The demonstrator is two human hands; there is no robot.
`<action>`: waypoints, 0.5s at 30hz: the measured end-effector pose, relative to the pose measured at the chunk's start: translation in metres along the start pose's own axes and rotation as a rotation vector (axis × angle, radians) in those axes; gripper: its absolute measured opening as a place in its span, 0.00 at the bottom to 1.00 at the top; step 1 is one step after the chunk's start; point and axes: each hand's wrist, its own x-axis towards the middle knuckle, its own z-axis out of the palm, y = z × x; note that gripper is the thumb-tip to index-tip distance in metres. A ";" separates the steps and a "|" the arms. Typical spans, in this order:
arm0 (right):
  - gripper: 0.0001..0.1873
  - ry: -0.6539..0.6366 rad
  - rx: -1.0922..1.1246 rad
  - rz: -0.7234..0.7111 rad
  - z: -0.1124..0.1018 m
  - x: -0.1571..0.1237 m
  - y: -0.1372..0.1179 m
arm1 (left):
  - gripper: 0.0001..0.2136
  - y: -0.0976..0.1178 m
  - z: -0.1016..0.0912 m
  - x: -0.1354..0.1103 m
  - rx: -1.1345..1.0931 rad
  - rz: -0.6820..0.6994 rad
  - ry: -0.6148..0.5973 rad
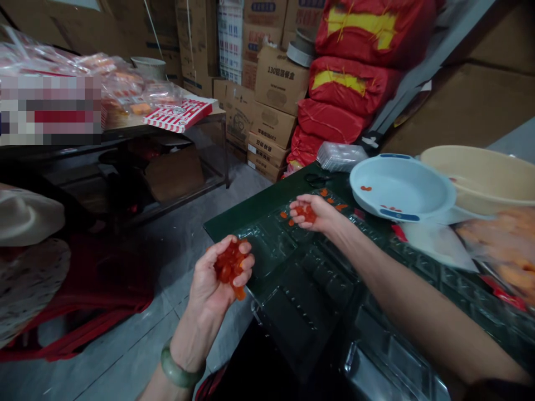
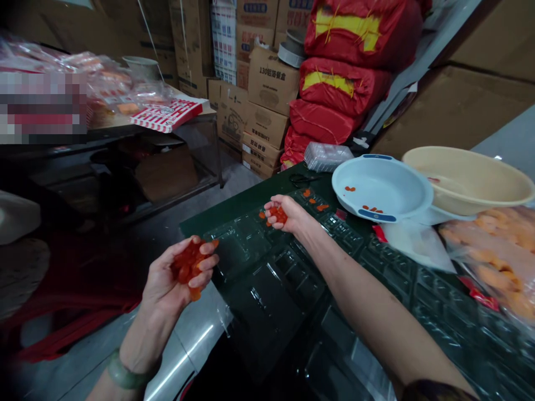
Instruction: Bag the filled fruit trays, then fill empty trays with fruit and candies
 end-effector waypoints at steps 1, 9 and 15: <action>0.14 -0.012 0.017 0.000 0.000 0.001 -0.002 | 0.03 0.000 0.000 -0.001 -0.002 0.000 0.001; 0.10 0.242 -0.174 -0.022 0.027 0.014 0.005 | 0.03 0.001 -0.005 -0.002 0.003 0.023 0.000; 0.19 0.393 -0.400 -0.040 0.035 0.022 0.003 | 0.03 0.001 -0.006 -0.004 0.010 0.039 0.000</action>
